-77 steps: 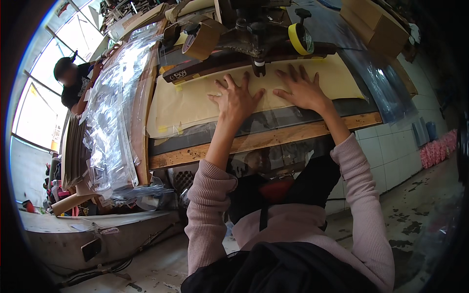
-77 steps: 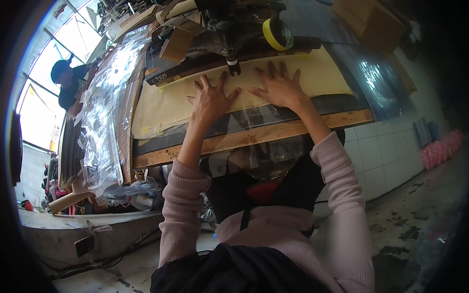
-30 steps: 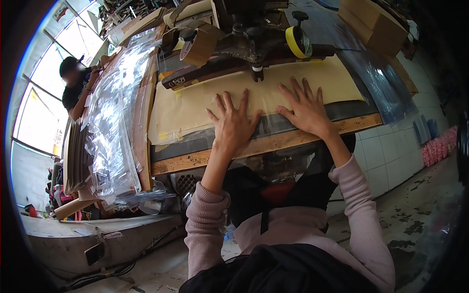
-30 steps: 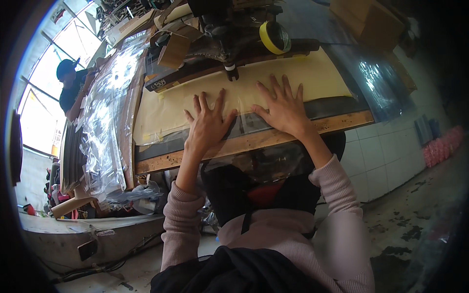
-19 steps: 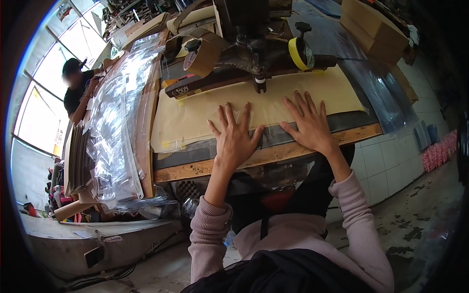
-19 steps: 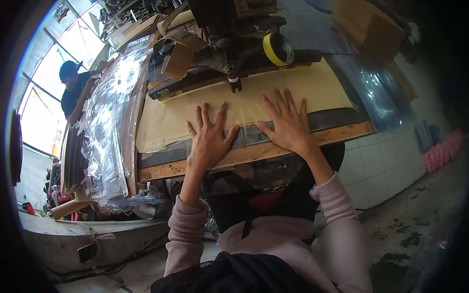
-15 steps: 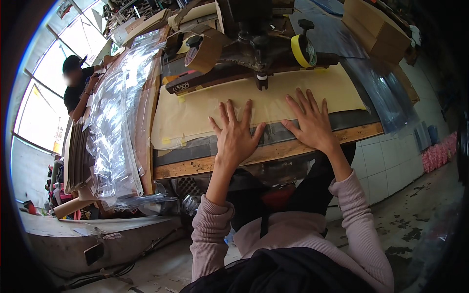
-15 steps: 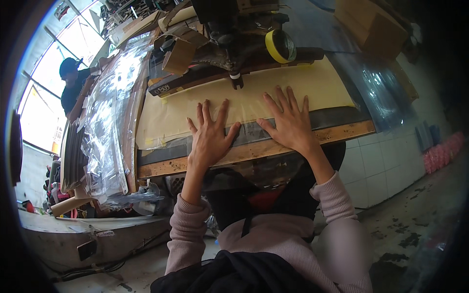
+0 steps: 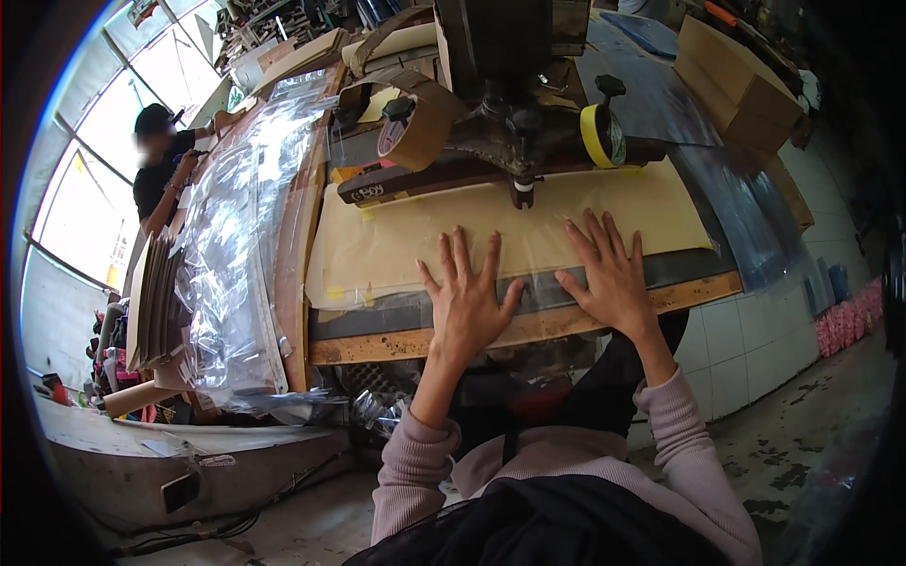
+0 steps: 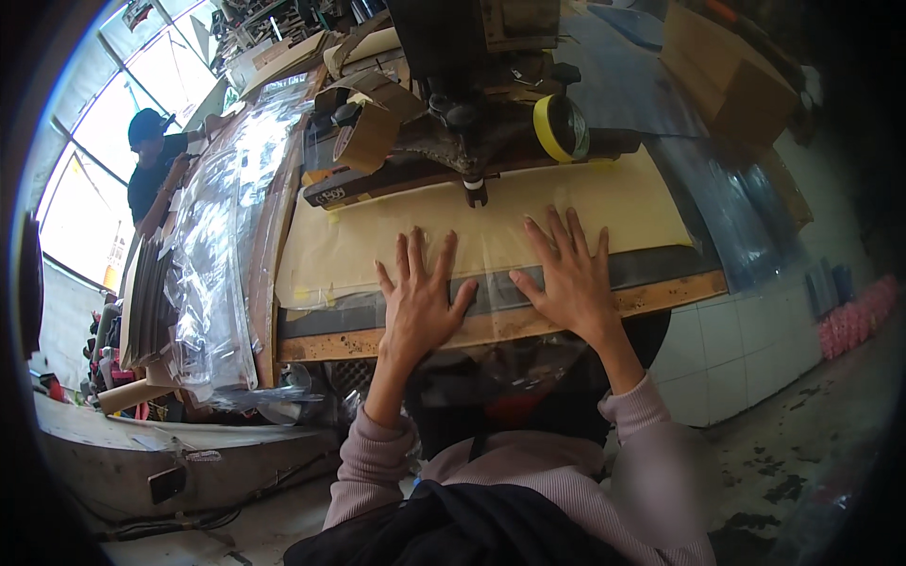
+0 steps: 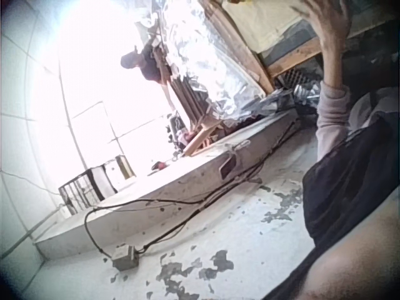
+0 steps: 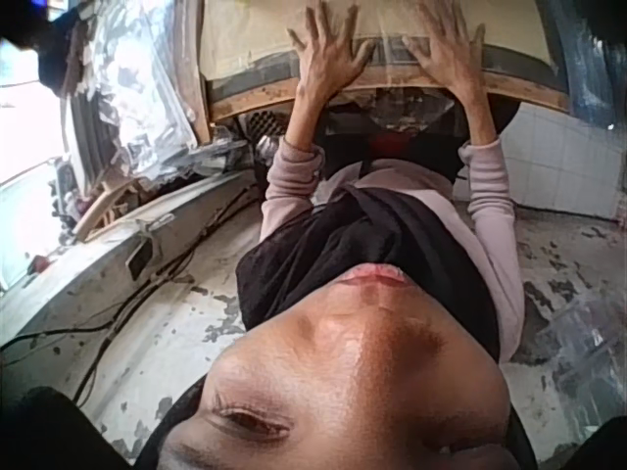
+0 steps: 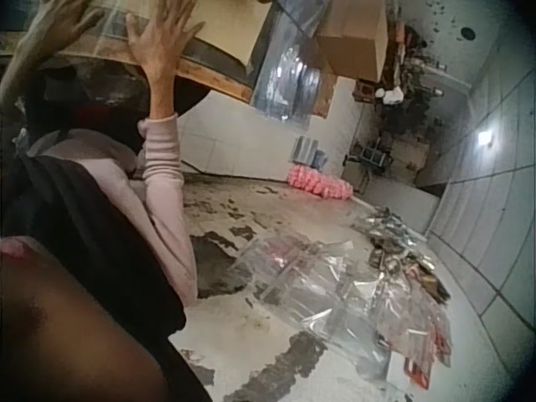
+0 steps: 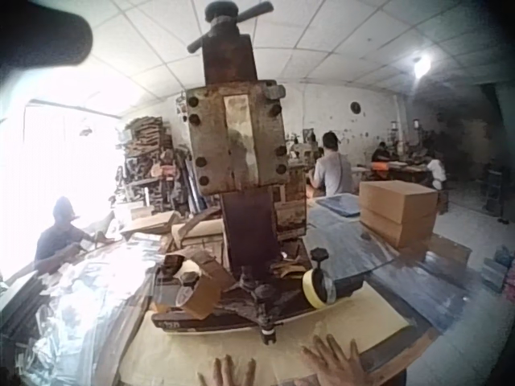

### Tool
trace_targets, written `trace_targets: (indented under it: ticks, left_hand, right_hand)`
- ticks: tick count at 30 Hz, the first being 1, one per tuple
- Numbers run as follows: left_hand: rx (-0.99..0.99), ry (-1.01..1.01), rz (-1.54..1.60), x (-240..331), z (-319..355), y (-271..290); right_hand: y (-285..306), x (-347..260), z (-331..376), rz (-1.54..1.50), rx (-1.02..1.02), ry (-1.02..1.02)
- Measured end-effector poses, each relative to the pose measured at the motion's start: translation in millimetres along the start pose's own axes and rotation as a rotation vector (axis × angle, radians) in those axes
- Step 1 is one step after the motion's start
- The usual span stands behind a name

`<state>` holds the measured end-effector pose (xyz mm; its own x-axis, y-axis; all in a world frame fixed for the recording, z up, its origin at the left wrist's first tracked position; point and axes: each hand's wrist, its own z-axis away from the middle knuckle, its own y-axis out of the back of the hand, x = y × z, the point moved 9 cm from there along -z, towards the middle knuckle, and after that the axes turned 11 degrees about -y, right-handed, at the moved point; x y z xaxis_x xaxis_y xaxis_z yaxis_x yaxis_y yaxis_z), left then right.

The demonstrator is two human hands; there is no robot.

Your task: The person places a plastic sheet on a workbench under a press machine, aligns it with markers, and then lowers the press head onto the sheet by hand to stamp or bond it.

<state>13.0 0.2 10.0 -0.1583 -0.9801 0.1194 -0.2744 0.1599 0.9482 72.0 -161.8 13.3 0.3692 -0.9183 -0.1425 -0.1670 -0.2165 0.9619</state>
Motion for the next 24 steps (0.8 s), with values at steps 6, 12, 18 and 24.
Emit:
trace_targets:
  ticks: [6,12,18,24]
  left_hand:
    - [-0.024,-0.001,0.007,1.5,-2.2,4.1]
    - [0.030,-0.015,0.012,-3.6,-1.3,2.4]
    - [0.078,-0.019,0.031,-5.0,-4.6,0.7]
    - [0.074,0.005,0.027,-20.4,-23.1,-9.3]
  right_hand:
    - [0.3,0.5,0.6,-0.013,-0.023,0.004]
    - [-4.0,1.2,-3.5,0.003,-0.040,0.008]
    - [-9.6,5.8,-8.5,-0.016,-0.049,0.012]
    - [-20.3,8.4,-31.7,0.035,-0.096,-0.015]
